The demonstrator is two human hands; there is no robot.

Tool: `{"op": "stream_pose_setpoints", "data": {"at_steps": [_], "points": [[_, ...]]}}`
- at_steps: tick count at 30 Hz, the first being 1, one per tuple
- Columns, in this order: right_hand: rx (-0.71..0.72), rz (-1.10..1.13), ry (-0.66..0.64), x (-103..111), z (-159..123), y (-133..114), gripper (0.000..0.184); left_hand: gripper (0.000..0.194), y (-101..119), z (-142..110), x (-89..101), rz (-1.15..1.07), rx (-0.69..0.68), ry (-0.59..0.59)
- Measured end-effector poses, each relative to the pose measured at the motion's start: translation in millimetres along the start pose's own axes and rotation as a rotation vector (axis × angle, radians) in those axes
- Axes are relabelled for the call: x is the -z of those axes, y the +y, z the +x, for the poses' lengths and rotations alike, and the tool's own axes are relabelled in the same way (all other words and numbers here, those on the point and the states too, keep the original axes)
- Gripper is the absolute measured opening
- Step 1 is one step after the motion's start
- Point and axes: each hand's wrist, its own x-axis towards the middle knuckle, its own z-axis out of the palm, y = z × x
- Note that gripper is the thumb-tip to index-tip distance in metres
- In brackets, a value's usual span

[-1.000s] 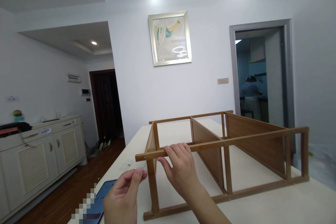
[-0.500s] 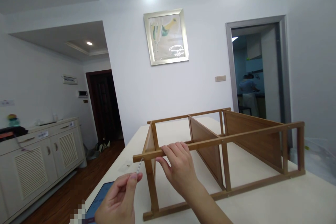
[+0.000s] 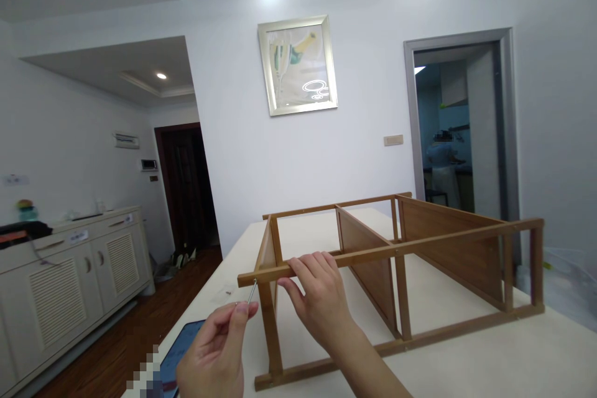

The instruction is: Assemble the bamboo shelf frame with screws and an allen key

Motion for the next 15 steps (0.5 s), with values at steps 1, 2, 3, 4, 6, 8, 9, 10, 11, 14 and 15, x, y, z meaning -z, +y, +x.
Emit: {"op": "stream_pose_setpoints", "data": {"at_steps": [1, 2, 3, 4, 6, 8, 9, 10, 11, 14, 15], "points": [[-0.001, 0.001, -0.003, -0.1, -0.1, 0.0, 0.013, 0.044, -0.3, 0.3, 0.0, 0.001, 0.002, 0.001], [-0.003, 0.003, -0.005, -0.2, -0.2, 0.1, 0.013, 0.044, -0.5, 0.8, -0.1, -0.002, 0.001, 0.003], [-0.005, 0.005, -0.006, -0.3, -0.3, 0.3, 0.014, 0.044, -0.9, 1.2, -0.2, -0.007, -0.003, 0.007], [-0.006, 0.006, -0.007, -0.5, -0.5, 0.4, 0.014, 0.044, -1.3, 1.8, -0.4, -0.017, -0.008, 0.015], [-0.008, 0.006, -0.006, -0.7, -0.7, 0.6, 0.013, 0.044, -2.4, 2.8, -0.9, -0.041, -0.007, 0.037], [-0.005, 0.006, -0.004, -0.8, -0.9, 0.8, 0.012, 0.045, -3.3, 3.8, -1.5, -0.062, 0.008, 0.047], [-0.005, 0.006, -0.003, -0.8, -1.0, 1.0, 0.012, 0.045, -3.5, 4.2, -1.7, -0.073, 0.016, 0.044], [-0.003, 0.003, -0.002, -0.9, -1.2, 1.2, 0.012, 0.045, -3.5, 4.6, -1.8, -0.081, 0.019, 0.039], [-0.003, -0.003, 0.000, -1.1, -1.3, 1.4, 0.012, 0.046, -3.3, 4.8, -1.8, -0.081, 0.018, 0.033], [0.004, -0.024, 0.000, -1.8, -1.5, 2.2, 0.013, 0.046, -0.7, 3.9, -0.6, -0.026, 0.002, 0.028], [0.005, -0.023, -0.001, -2.0, -1.6, 2.4, 0.012, 0.045, 0.5, 3.0, -0.1, -0.001, -0.007, 0.025]]}}
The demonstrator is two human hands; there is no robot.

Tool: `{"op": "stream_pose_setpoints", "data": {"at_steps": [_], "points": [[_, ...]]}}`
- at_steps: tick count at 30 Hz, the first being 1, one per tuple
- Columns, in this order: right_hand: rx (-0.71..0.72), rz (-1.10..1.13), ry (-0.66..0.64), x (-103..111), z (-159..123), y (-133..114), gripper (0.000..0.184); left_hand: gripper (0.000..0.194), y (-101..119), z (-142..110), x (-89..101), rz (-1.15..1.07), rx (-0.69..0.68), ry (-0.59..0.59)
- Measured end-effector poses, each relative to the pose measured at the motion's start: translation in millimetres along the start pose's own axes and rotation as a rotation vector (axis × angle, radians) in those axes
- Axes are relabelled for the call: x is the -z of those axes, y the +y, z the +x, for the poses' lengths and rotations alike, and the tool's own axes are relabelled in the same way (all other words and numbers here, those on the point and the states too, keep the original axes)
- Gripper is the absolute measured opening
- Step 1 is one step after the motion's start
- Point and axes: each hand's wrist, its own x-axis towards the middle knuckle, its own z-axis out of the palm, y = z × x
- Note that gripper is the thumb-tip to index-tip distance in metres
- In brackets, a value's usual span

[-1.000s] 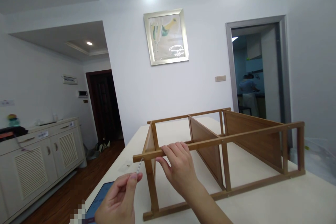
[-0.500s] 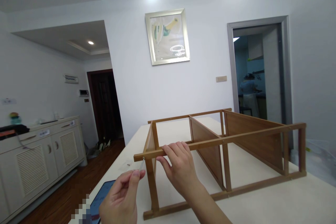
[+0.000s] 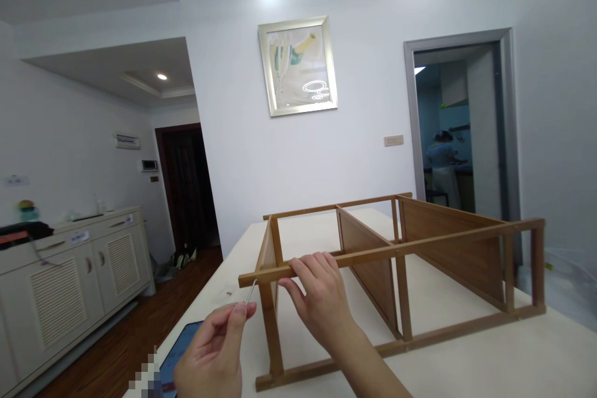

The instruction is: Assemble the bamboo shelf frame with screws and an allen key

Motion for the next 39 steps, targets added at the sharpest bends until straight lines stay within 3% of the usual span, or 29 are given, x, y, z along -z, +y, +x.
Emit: {"op": "stream_pose_setpoints", "data": {"at_steps": [10, 16, 19, 22, 25, 27, 30, 34, 39], "points": [[-0.017, 0.024, -0.003, 1.9, 0.9, -2.1, 0.011, 0.033, -1.6, -12.2, -4.6, 0.061, -0.267, 0.006], [-0.006, -0.010, -0.010, 2.4, 1.1, -2.0, 0.010, 0.039, 11.1, -3.4, -5.0, 0.063, -0.124, -0.037], [-0.019, 0.008, -0.017, 2.6, 1.2, -2.2, 0.010, 0.039, 15.1, -2.0, -2.7, 0.077, -0.135, -0.074], [-0.029, 0.039, -0.018, 2.9, 1.1, -2.6, 0.010, 0.029, 14.2, -3.9, -0.3, 0.179, -0.345, -0.040], [-0.032, 0.051, -0.019, 3.5, 1.4, -3.1, 0.011, 0.013, 10.5, -3.7, 0.5, 0.298, -0.736, -0.002], [-0.029, 0.046, -0.014, 3.7, 1.7, -3.2, 0.012, 0.016, 6.7, -1.0, 0.5, 0.367, -0.960, -0.015], [-0.022, 0.033, -0.009, 2.7, 1.3, -2.4, 0.012, 0.026, -0.2, 3.5, 0.6, 0.468, -1.114, 0.016], [-0.021, 0.024, -0.020, 0.5, -0.1, -1.0, 0.011, 0.025, -3.4, 2.8, 0.3, 0.439, -1.123, -0.065], [-0.025, 0.039, -0.013, 1.0, -0.1, -1.2, 0.011, 0.014, 4.0, -3.7, -3.1, 0.365, -0.897, -0.083]]}}
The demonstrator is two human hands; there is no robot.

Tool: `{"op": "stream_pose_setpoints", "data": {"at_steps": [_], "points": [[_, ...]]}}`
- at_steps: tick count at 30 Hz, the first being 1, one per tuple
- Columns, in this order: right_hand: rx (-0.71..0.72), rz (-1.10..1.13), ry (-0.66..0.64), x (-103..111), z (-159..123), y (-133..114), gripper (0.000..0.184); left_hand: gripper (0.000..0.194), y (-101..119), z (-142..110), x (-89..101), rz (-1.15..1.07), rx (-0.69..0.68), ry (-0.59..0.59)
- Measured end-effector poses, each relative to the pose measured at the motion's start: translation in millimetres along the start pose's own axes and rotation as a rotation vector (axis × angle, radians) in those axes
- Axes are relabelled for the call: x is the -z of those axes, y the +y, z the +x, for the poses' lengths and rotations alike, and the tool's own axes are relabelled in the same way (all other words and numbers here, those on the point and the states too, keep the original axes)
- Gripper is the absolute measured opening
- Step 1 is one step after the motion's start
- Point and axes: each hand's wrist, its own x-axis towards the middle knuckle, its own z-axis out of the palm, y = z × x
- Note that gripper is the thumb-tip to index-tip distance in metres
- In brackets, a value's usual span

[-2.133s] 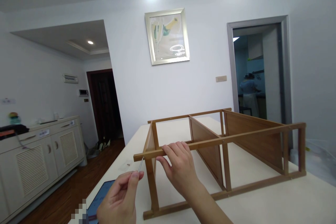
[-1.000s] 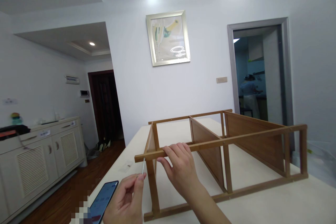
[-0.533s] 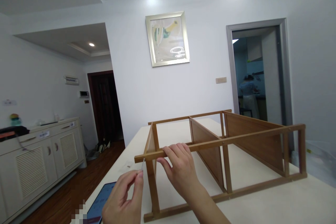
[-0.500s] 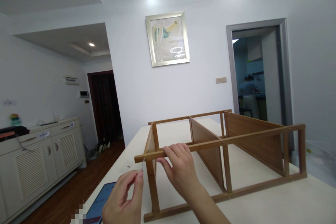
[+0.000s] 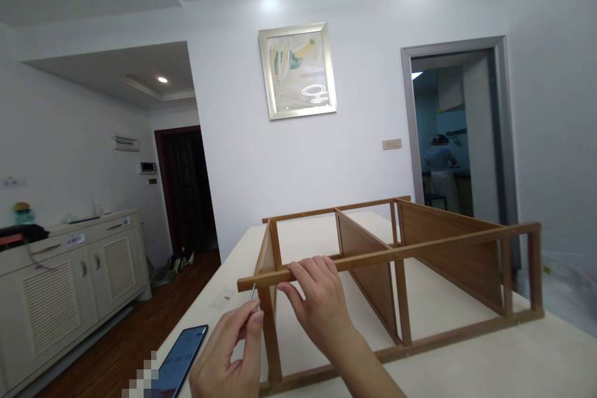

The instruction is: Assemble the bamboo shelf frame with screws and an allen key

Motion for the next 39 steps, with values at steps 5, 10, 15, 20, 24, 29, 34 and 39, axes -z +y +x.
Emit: {"op": "stream_pose_setpoints", "data": {"at_steps": [5, 10, 15, 20, 24, 29, 34, 39], "points": [[-0.001, -0.001, -0.001, 0.2, 0.2, -0.2, 0.010, 0.018, 3.2, 3.1, -2.4, -0.081, 0.174, -0.004], [0.000, -0.002, 0.002, 0.3, 0.1, 0.2, 0.010, 0.022, 10.0, 5.1, -3.6, -0.198, 0.367, 0.011], [0.006, -0.020, 0.009, 0.8, 0.7, -0.4, 0.010, 0.024, 18.3, 8.1, -3.6, -0.328, 0.490, 0.031], [0.008, -0.031, 0.004, -0.3, 0.2, 0.2, 0.010, 0.042, 9.8, -0.4, -9.6, -0.431, 0.656, 0.108], [-0.008, 0.000, -0.012, 0.3, -0.2, 0.2, 0.011, 0.045, 13.0, -10.6, -14.8, -0.424, 0.763, 0.198], [-0.019, 0.021, -0.018, 2.2, 0.5, -0.6, 0.010, 0.024, 26.1, -13.3, -10.3, -0.114, 0.595, 0.230], [-0.020, 0.023, -0.016, 1.1, 0.2, -0.3, 0.010, 0.020, 7.3, -12.0, 0.0, 0.006, 0.337, 0.167], [0.002, -0.006, -0.001, 0.7, -0.1, -0.1, 0.009, 0.029, -17.4, -12.0, 3.9, -0.148, 0.396, 0.031]]}}
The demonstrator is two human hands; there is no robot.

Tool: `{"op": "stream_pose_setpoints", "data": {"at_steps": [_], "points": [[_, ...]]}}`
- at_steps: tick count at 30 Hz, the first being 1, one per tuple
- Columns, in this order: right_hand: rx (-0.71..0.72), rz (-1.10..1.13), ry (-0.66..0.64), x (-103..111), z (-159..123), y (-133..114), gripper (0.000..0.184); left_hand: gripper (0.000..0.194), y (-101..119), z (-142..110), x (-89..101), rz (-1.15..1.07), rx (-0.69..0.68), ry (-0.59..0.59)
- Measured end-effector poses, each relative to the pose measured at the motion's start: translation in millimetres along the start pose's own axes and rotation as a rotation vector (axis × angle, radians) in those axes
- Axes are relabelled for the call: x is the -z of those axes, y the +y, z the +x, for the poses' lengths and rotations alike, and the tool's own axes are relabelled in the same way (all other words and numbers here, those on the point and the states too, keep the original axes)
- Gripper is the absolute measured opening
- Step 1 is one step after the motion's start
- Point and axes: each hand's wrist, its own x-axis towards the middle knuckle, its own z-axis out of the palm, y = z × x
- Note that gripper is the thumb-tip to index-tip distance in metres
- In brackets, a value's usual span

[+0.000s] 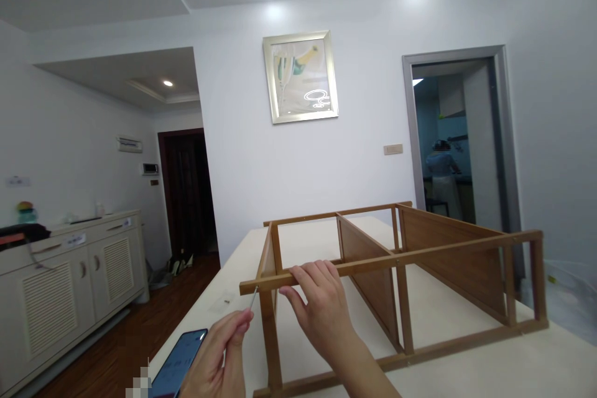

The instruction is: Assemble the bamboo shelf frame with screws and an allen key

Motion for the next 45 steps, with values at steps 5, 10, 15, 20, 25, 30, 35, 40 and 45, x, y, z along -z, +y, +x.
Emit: {"op": "stream_pose_setpoints", "data": {"at_steps": [5, 10, 15, 20, 25, 30, 35, 40, 45], "points": [[-0.009, -0.012, 0.000, 0.5, 0.2, -0.4, 0.010, 0.042, -3.6, 11.2, -3.5, -0.348, 0.289, -0.146], [-0.028, 0.019, -0.015, -0.6, -0.6, 0.0, 0.008, 0.037, 2.2, 13.7, -15.8, -0.829, 0.451, -0.329], [-0.017, 0.008, -0.021, -0.6, -0.6, 1.4, 0.009, 0.027, 16.2, 14.8, -18.6, -1.054, 0.571, -0.409], [-0.020, 0.010, -0.021, 1.2, 1.0, 0.4, 0.009, 0.027, 25.9, 23.4, -14.4, -1.075, 0.787, -0.339], [-0.028, 0.020, -0.025, 0.3, -0.8, 0.3, 0.009, 0.034, 34.4, 23.9, -15.7, -1.080, 0.873, -0.299], [-0.019, 0.014, -0.019, -0.7, -0.9, 1.8, 0.009, 0.045, 41.0, 17.6, -18.3, -0.922, 0.793, -0.199], [0.005, -0.011, 0.009, 0.5, 0.7, 0.4, 0.009, 0.054, 44.6, 10.8, -21.5, -0.689, 0.663, -0.082], [0.005, -0.008, 0.008, -0.2, 0.0, 0.5, 0.009, 0.058, 48.1, 2.2, -28.6, -0.556, 0.553, 0.042], [0.003, -0.020, 0.006, 0.0, -0.2, 0.7, 0.009, 0.049, 43.0, -4.9, -30.4, -0.433, 0.520, 0.102]]}}
